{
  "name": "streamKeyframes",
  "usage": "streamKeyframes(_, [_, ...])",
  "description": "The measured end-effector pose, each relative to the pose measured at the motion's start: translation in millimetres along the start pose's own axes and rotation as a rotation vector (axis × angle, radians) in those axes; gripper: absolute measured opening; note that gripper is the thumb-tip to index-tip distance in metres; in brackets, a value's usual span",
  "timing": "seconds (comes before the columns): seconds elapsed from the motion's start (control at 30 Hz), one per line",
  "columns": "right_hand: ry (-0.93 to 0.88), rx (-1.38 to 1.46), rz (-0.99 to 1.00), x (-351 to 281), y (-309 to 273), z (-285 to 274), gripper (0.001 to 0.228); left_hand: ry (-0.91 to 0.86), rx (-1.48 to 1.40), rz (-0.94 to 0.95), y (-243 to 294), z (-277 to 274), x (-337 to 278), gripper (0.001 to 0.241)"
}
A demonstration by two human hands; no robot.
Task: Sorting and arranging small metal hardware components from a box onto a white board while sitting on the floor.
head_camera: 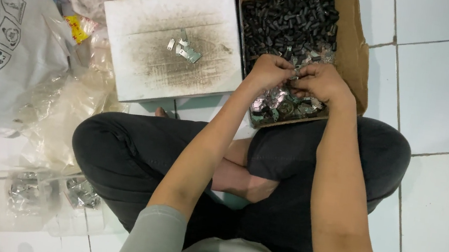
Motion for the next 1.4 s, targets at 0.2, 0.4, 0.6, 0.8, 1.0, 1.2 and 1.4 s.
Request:
streamKeyframes(0.2, [0.086,-0.505,-0.023,11.7,10.1,-12.1,0.033,0.093,0.129,0.029,-11.4,2.2,7.3,0.022])
streamKeyframes(0.4, [0.146,-0.223,-0.061,4.5,4.8,-12.1,0.024,0.06,0.066,-0.014,-38.8,4.4,30.1,0.024])
streamKeyframes(0.6, [0.135,-0.087,-0.123,-8.5,-13.2,-8.2,0.029,0.001,-0.176,-0.09,-7.1,6.8,5.9,0.037])
streamKeyframes(0.8, [0.289,-0.113,-0.185,-7.0,-23.1,-8.3,0.017,0.053,-0.545,-0.241,11.1,6.1,13.0,0.022])
streamKeyframes(1.0, [0.243,-0.913,-0.054,-28.3,-57.9,52.8,0.038,0.077,-0.544,-0.108,47.2,-22.2,-6.8,0.02])
streamKeyframes(1.2, [0.099,-1.436,-0.437,10.8,-28.8,100.0,0.068,0.093,-0.471,-0.046,64.5,-37.7,-32.1,0.023])
streamKeyframes(1.4, [0.133,-1.336,-0.456,19.3,-3.3,83.6,0.024,0.092,-0.484,-0.038,57.2,-38.7,-30.6,0.023])
Point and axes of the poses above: each hand's wrist, its own x-axis towards the middle knuckle, its own z-axis out of the palm, y = z × x, the point moved 3 cm from there along x, towards the middle knuckle, and after that the axes turned 1 degree about -y, right-handed, at the moved point
